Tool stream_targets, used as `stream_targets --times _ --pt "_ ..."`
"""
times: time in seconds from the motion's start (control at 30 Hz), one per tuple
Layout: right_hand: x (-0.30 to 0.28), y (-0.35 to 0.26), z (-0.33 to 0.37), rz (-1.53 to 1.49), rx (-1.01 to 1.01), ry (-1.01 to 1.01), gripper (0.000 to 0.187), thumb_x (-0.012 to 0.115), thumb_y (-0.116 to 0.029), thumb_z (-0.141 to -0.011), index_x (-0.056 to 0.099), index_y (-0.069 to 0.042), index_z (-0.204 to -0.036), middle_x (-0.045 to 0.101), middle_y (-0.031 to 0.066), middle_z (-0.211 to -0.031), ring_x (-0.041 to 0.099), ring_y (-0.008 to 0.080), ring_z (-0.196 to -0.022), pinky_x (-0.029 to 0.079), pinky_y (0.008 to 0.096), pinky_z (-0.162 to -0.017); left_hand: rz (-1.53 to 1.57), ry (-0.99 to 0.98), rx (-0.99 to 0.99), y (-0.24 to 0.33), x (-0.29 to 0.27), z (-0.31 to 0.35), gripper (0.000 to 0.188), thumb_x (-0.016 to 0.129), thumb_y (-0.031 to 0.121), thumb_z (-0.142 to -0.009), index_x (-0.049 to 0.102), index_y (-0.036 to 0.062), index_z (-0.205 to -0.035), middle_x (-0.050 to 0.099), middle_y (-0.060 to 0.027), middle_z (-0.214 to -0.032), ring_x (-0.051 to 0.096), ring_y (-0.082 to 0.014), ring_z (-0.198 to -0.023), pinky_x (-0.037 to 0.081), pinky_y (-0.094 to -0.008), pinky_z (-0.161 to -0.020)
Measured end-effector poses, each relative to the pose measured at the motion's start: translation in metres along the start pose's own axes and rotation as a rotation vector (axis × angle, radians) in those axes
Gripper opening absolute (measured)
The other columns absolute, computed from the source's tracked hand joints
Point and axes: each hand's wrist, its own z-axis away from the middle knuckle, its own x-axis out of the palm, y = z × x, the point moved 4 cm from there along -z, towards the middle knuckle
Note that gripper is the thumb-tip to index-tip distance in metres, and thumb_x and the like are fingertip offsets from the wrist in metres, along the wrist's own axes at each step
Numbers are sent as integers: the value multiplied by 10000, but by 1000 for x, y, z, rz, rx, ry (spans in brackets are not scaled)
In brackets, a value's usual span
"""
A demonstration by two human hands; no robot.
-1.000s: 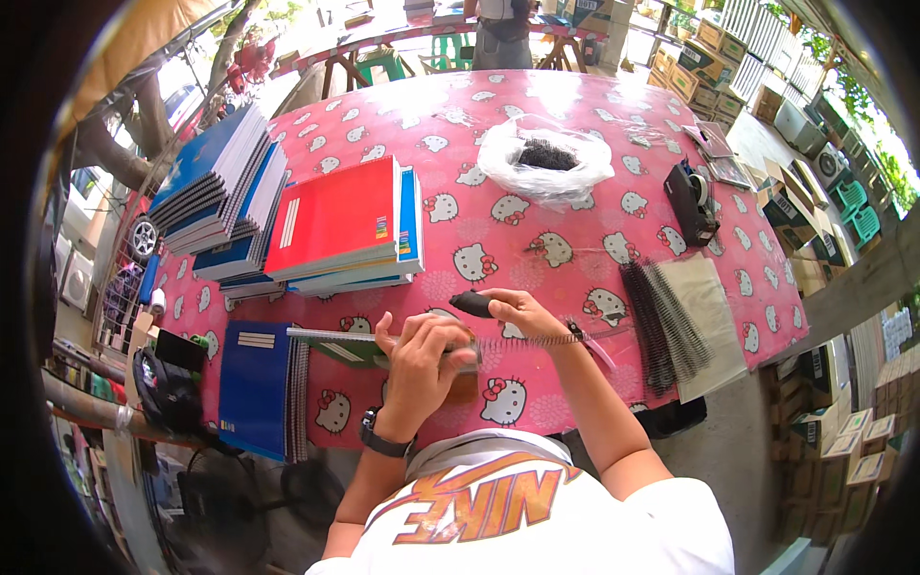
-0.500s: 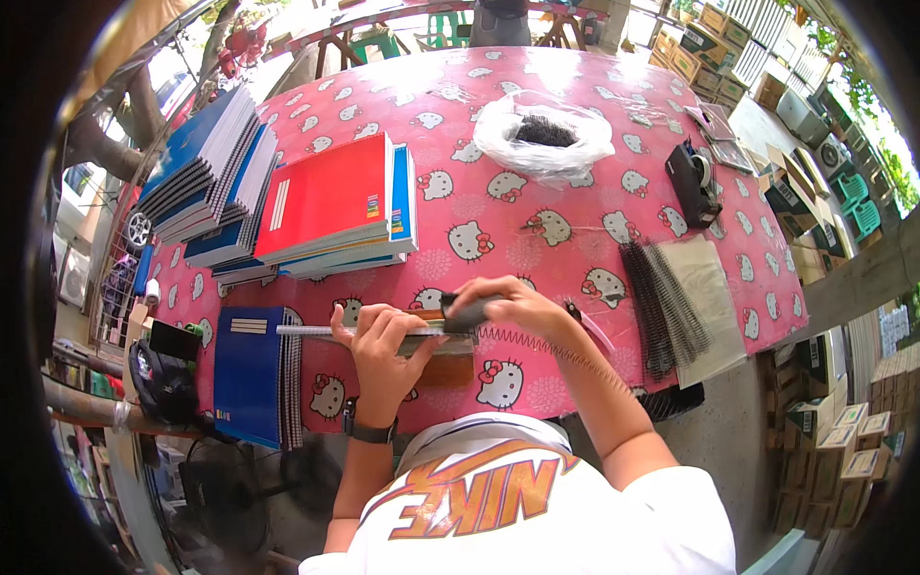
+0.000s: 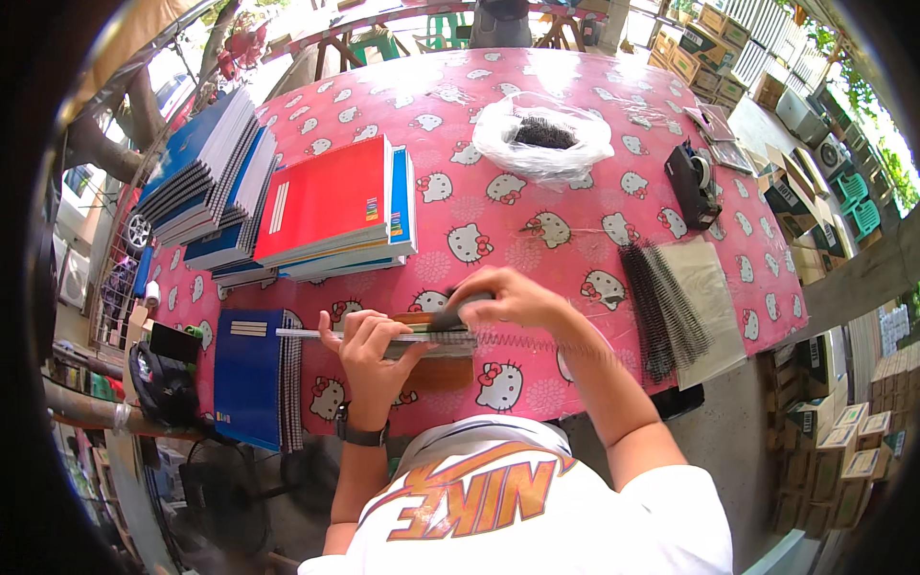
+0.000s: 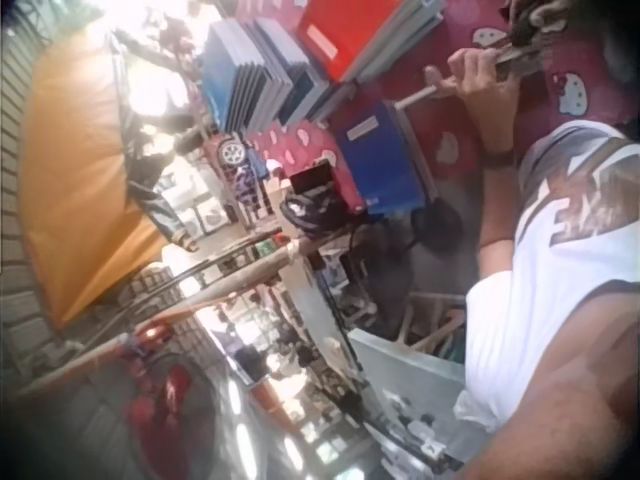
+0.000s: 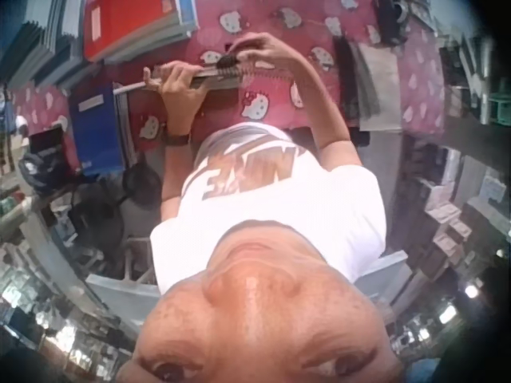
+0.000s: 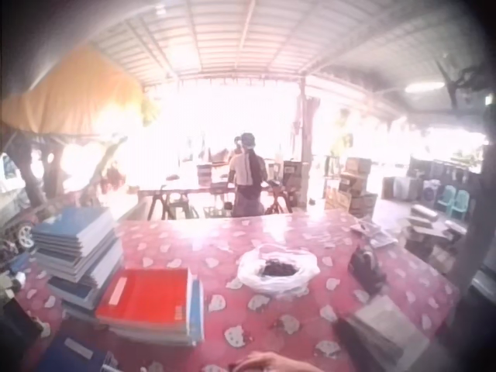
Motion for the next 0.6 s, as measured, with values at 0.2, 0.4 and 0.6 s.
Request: stream_targets --times 0.2,0.4,0.6 --pt "11 -16 14 -542 -216 -165 479 682 -443 -747 693 -34 -997 648 130 -893 565 226 -936 406 350 -902 35 2 43 17 4 1 305 801 399 -587 641 186 -735 597 55 -772 560 -161 -918 82 -528 -1070" --pt "8 -8 11 -396 -125 -33 380 668 -350 -775 689 -36 -987 631 117 -959 565 207 -925 440 330 -838 -25 0 8 -1 -3 2 331 762 433 -640 635 180 -812 586 48 -824 551 -149 -946 49 -550 -1078" --pt "9 -20 0 -468 -107 -81 699 672 -621 -660 690 23 -932 661 108 -965 564 222 -954 389 374 -913 -46 22 -19 -4 -8 3 343 762 448 -639 644 183 -824 587 33 -820 555 -165 -924 50 -552 -1090"
